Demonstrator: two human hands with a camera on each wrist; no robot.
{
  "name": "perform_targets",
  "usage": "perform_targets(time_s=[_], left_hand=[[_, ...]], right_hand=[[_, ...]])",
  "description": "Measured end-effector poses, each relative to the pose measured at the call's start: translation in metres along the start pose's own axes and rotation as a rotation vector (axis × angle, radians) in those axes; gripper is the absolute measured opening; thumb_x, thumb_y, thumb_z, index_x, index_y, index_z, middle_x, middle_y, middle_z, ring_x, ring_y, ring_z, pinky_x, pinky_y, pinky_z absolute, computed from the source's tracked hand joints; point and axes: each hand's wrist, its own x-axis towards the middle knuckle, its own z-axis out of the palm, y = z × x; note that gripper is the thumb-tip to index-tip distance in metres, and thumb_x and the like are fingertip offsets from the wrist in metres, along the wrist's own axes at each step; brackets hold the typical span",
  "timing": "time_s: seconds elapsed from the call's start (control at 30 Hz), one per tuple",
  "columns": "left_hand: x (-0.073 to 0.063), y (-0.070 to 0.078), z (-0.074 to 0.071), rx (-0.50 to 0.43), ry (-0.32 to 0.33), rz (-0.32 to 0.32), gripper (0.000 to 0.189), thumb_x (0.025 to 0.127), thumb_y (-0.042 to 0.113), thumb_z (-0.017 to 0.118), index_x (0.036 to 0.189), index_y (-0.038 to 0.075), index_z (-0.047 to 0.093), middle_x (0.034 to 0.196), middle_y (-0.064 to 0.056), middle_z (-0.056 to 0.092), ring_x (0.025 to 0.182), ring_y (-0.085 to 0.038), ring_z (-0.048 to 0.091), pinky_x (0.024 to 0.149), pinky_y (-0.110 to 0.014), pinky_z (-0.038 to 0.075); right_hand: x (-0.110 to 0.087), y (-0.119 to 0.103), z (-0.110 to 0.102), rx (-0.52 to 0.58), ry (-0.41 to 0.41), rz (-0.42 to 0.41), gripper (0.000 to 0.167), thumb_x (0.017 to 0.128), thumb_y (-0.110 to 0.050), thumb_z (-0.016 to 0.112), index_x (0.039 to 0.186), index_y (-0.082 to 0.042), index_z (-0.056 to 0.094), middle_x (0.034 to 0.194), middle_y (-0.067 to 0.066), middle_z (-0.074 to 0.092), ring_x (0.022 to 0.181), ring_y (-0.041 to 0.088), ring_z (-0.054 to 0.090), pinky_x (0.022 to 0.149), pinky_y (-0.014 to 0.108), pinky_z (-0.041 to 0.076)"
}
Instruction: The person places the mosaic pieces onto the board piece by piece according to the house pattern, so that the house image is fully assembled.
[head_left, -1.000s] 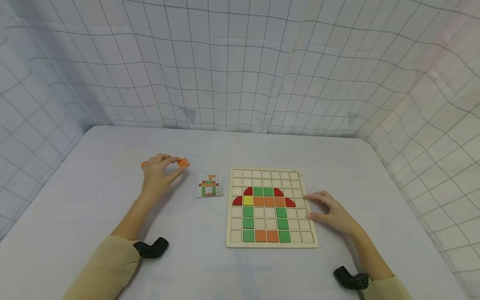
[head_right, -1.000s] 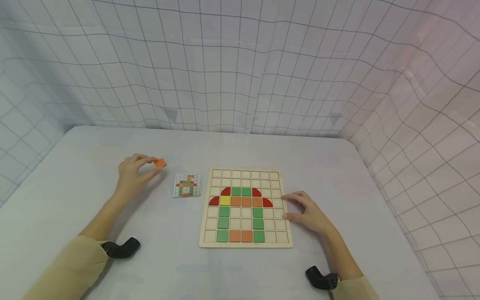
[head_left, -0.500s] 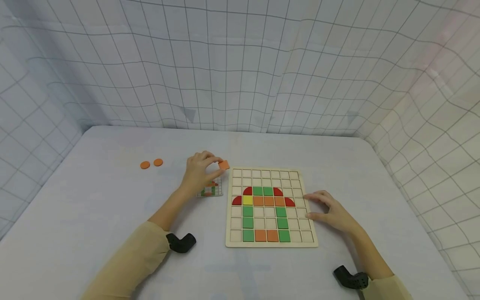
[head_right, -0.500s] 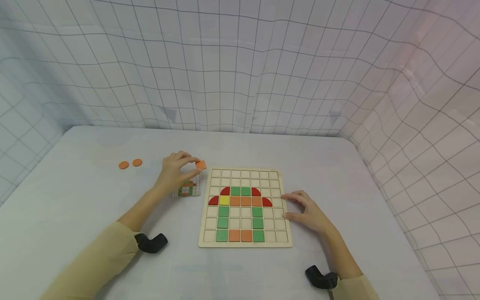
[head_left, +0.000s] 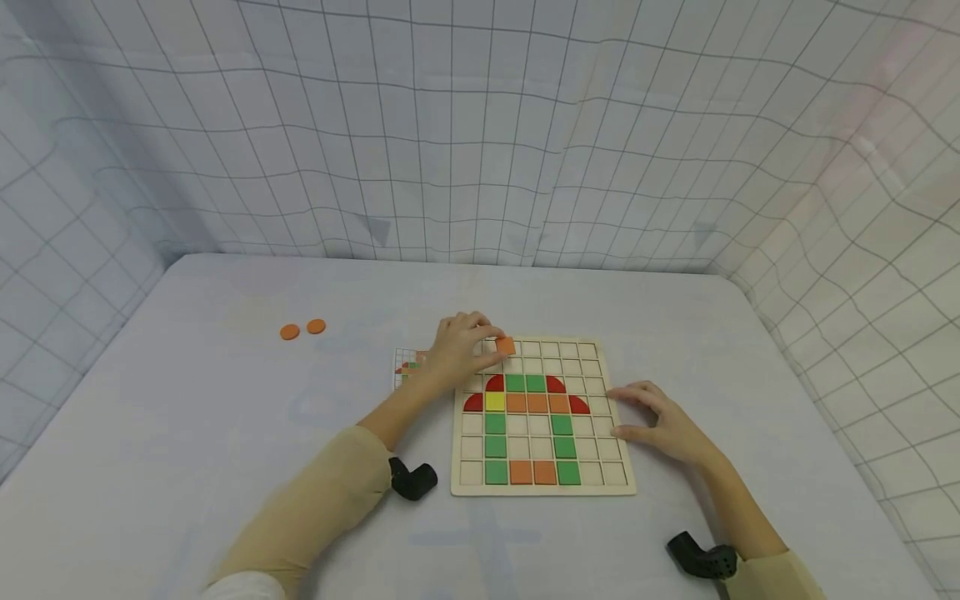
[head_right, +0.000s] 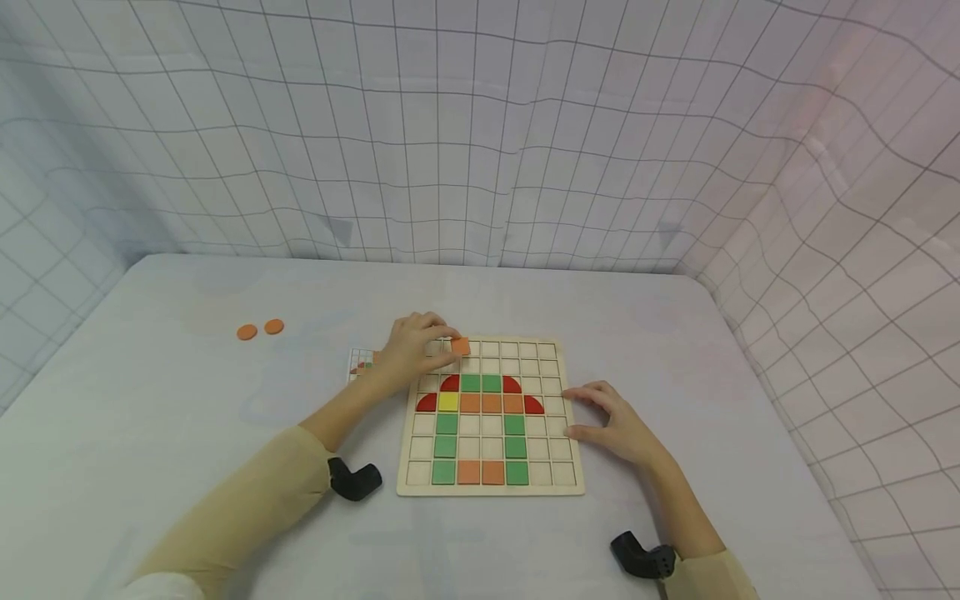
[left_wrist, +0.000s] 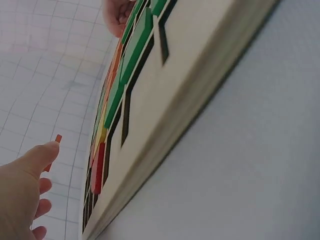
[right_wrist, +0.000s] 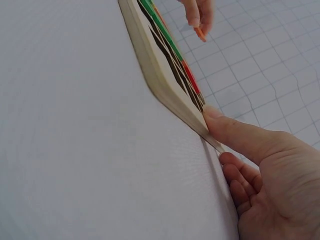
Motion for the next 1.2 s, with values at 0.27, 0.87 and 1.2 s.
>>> perform_targets(time_s=[0.27,0.87,1.2], left_hand=[[0.007,0.008,0.019,-0.053,-0.064,0.031,0.029,0.084,0.036,0.064,0.108,0.019,0.066,0.104,0.000,0.054,0.095,-0.019,0.045,0.091,-0.044,0.032],[0.016,0.013,0.033,-0.057,-0.169,0.040,0.033,0.084,0.038,0.064,0.110,0.018,0.065,0.105,-0.001,0.056,0.097,-0.020,0.048,0.089,-0.042,0.033],[0.015,0.015,0.033,-0.078,-0.211,0.006,0.032,0.084,0.039,0.063,0.109,0.020,0.066,0.106,-0.002,0.054,0.095,-0.020,0.046,0.088,-0.042,0.034]], right_hand=[[0.001,-0.001,0.001,0.001,-0.001,-0.013,0.049,0.076,-0.008,0.073,0.121,-0.001,0.056,0.116,0.014,0.048,0.110,0.023,0.042,0.091,0.014,0.028],[0.003,0.031,0.001,0.003,0.004,-0.010,0.050,0.076,-0.020,0.074,0.122,-0.013,0.057,0.117,0.004,0.048,0.111,0.011,0.042,0.092,0.016,0.028],[0.002,0.030,0.001,0.022,-0.004,-0.001,0.050,0.076,-0.022,0.074,0.122,-0.014,0.057,0.118,0.004,0.048,0.109,0.014,0.041,0.092,0.019,0.029]])
